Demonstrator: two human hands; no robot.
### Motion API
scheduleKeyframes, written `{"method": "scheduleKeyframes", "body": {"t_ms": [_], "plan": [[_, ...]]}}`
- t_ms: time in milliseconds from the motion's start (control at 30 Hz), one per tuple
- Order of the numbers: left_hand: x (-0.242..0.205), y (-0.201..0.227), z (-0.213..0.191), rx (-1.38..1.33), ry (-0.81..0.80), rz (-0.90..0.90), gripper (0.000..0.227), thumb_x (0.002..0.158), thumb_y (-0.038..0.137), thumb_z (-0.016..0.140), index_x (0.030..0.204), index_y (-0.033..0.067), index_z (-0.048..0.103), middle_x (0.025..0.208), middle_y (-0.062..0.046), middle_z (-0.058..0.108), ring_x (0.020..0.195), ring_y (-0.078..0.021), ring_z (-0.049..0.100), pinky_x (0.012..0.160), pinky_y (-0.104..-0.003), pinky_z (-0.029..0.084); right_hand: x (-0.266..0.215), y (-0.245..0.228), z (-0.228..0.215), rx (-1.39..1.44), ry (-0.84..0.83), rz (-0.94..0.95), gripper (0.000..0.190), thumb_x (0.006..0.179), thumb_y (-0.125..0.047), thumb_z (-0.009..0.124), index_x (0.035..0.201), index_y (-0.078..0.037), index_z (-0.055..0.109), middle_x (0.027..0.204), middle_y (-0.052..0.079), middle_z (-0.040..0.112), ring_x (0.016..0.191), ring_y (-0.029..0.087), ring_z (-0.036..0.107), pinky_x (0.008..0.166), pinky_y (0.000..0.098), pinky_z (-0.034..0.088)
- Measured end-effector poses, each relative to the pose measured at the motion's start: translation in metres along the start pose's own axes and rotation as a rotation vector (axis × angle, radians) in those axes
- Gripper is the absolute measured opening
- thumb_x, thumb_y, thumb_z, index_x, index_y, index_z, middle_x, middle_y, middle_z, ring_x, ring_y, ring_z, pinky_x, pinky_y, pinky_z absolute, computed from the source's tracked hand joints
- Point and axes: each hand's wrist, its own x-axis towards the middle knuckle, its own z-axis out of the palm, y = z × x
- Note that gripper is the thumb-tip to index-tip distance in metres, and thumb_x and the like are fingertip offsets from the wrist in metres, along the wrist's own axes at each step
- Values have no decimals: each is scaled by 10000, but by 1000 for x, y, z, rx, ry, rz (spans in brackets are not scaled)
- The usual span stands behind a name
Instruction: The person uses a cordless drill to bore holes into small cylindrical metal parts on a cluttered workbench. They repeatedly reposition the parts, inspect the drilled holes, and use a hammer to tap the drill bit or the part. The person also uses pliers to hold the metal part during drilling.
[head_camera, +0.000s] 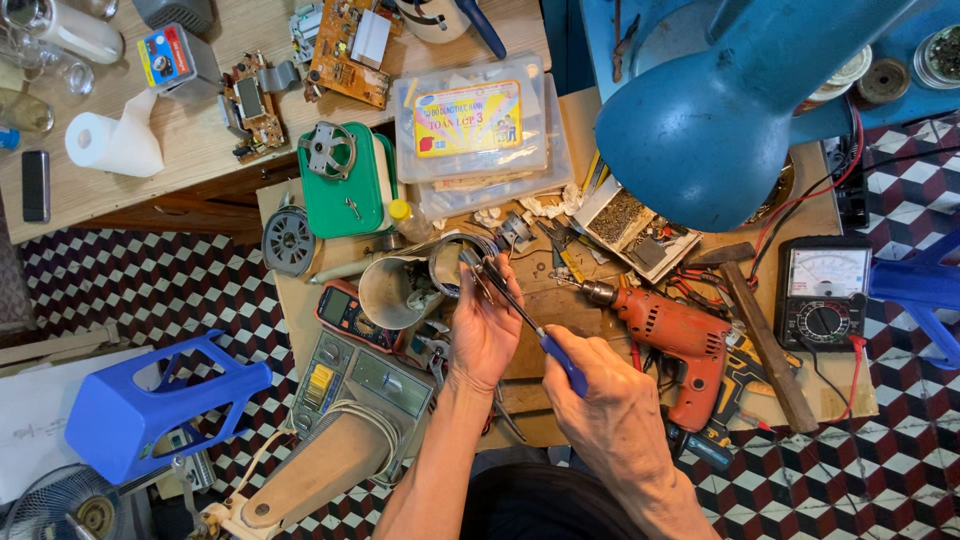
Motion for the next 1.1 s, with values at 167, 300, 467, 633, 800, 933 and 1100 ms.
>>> {"method": "scheduleKeyframes", "body": {"t_ms": [167,300,467,633,800,933,1100], "plan": [[3,-3,-1,11,64,49,372,1071,327,561,1222,4,666,1250,-163,703,1103,-268,700,982,-386,584,0,0,-2,8,0,25,318,847,-96,710,1156,-20,695,835,134,698,689,260,718,622,348,567],[5,-5,-1,4,68,49,394,1062,322,563,1208,-27,673,1246,-168,702,1095,-270,697,980,-384,580,0,0,-1,14,18,14,319,840,-88,713,1150,-15,700,851,138,705,701,267,719,629,346,567],[6,-7,-1,2,39,54,374,1074,319,557,1202,-15,664,1254,-171,695,1112,-273,690,995,-387,577,-2,0,-1,11,27,5,315,844,-91,713,1149,-14,700,852,137,705,701,264,718,636,345,568],[5,-7,1,-1,29,47,389,1077,323,551,1222,-22,655,1253,-175,695,1108,-274,688,995,-384,578,-4,-1,-1,34,77,-32,308,848,-90,710,1144,-6,693,887,138,716,735,272,728,646,340,569],[4,-9,3,-7,22,31,392,1074,330,544,1214,-21,647,1237,-169,700,1108,-275,689,993,-389,581,-5,0,-3,12,25,15,318,845,-92,709,1153,-12,700,867,146,709,721,277,723,651,352,567],[3,-9,5,31,3,52,398,1084,325,538,1235,-29,638,1227,-178,702,1099,-278,691,985,-391,586,-5,-2,-3,8,-13,65,332,852,-105,704,1171,-14,691,872,132,718,701,249,734,643,342,581],[4,-10,6,61,23,59,406,1084,327,537,1252,-33,619,1207,-189,706,1093,-283,699,981,-391,590,-7,-1,-3,16,43,28,332,849,-103,711,1167,-9,697,929,140,733,758,262,743,670,341,582]]}}
